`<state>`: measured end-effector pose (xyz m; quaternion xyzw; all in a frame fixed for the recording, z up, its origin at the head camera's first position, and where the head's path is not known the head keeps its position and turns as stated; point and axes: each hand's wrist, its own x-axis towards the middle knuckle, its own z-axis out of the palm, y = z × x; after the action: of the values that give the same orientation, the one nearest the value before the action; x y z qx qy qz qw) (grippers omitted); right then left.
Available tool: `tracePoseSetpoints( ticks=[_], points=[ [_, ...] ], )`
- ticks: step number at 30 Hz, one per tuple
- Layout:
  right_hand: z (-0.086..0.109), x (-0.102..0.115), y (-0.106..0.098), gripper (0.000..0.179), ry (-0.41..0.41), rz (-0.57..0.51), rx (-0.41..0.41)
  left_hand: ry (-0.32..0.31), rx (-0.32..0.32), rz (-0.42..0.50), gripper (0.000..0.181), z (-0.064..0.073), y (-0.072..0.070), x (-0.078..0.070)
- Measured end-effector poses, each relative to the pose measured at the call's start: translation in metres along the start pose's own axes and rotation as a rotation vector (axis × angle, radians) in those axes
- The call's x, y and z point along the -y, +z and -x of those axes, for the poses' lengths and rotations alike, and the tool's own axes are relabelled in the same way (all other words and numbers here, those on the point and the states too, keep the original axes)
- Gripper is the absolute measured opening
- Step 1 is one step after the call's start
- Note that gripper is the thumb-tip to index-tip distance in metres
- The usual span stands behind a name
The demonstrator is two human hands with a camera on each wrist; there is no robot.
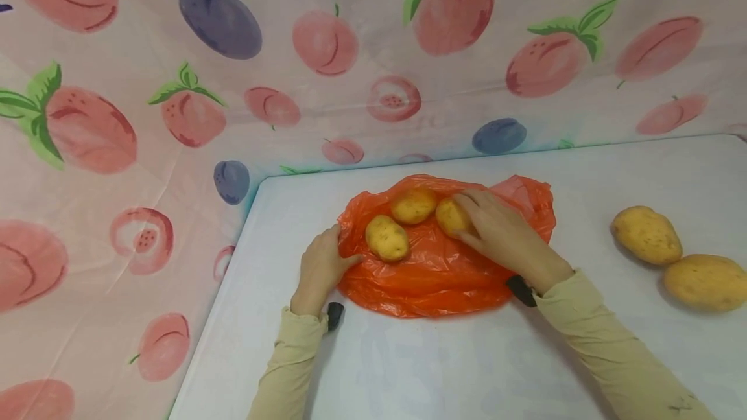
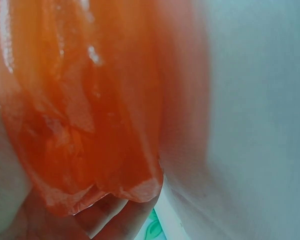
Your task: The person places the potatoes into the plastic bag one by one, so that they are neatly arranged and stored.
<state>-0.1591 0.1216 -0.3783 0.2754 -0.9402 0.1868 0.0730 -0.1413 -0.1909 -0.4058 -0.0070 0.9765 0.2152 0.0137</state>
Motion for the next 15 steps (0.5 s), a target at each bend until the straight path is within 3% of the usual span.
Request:
tracePoseSetpoints(
  ticks=[15],
  points=[
    [0.021,-0.004,-0.031,0.066,0.067,0.021,0.028,0.004,0.000,0.007,0.066,0.001,0.000,0.001]
  ],
)
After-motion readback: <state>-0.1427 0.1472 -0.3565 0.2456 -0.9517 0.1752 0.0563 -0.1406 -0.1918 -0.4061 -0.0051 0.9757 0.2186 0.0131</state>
